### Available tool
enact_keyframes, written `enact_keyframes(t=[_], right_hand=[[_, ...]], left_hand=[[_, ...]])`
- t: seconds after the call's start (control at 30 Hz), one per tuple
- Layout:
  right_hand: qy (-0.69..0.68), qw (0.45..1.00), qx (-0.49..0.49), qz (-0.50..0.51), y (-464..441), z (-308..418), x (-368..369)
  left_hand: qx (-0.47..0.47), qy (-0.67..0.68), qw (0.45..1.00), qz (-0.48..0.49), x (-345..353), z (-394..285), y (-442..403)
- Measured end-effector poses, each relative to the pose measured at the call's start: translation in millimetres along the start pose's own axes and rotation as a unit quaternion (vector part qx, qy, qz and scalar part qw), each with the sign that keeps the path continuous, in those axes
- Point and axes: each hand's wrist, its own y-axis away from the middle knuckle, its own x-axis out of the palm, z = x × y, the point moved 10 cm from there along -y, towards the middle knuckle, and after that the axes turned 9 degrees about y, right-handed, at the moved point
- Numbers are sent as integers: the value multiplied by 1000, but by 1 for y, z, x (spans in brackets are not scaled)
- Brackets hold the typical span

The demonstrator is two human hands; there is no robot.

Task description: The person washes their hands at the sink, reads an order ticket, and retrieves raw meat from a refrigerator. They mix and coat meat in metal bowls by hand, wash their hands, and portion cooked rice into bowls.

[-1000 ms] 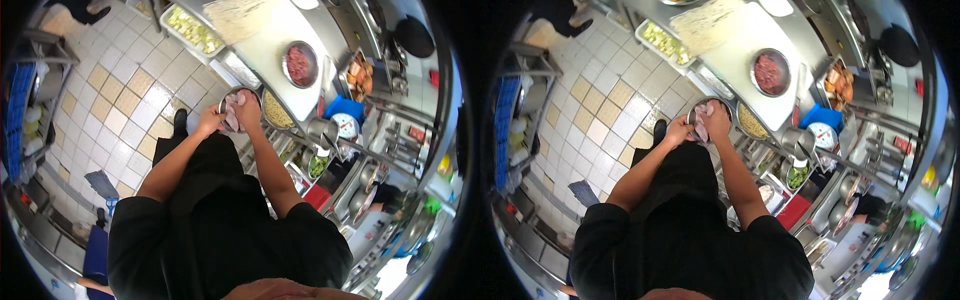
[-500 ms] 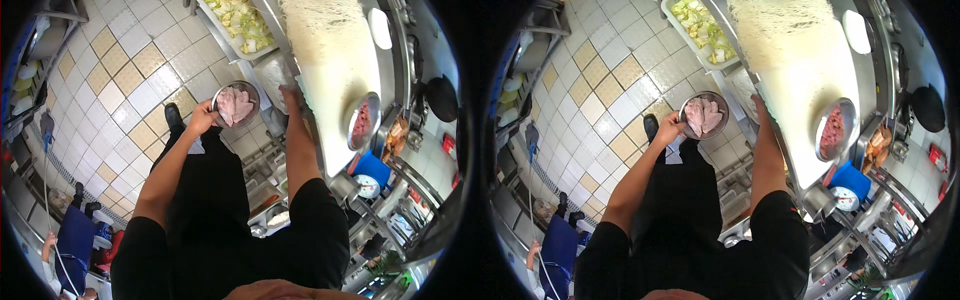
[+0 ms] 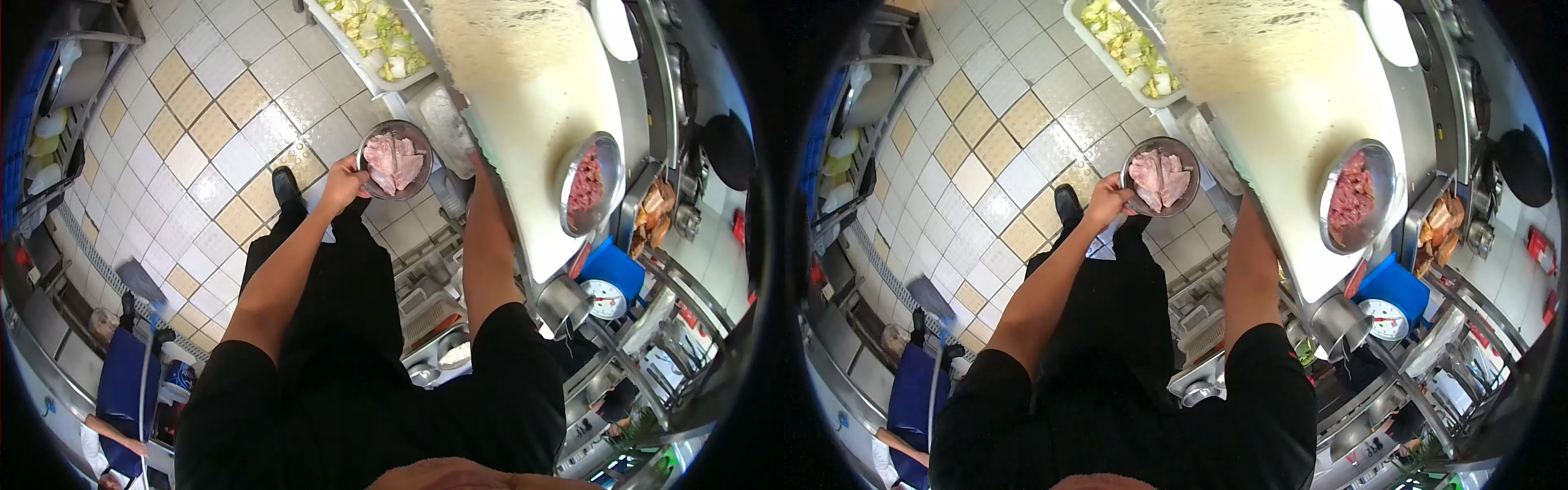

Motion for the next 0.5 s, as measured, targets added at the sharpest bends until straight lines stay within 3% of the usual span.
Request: enact_keyframes(t=[0.5], right_hand=[[62,996,9,-66,25,-3,-32]], left_hand=[[10,-37,999,-9,-5,-20,-3]])
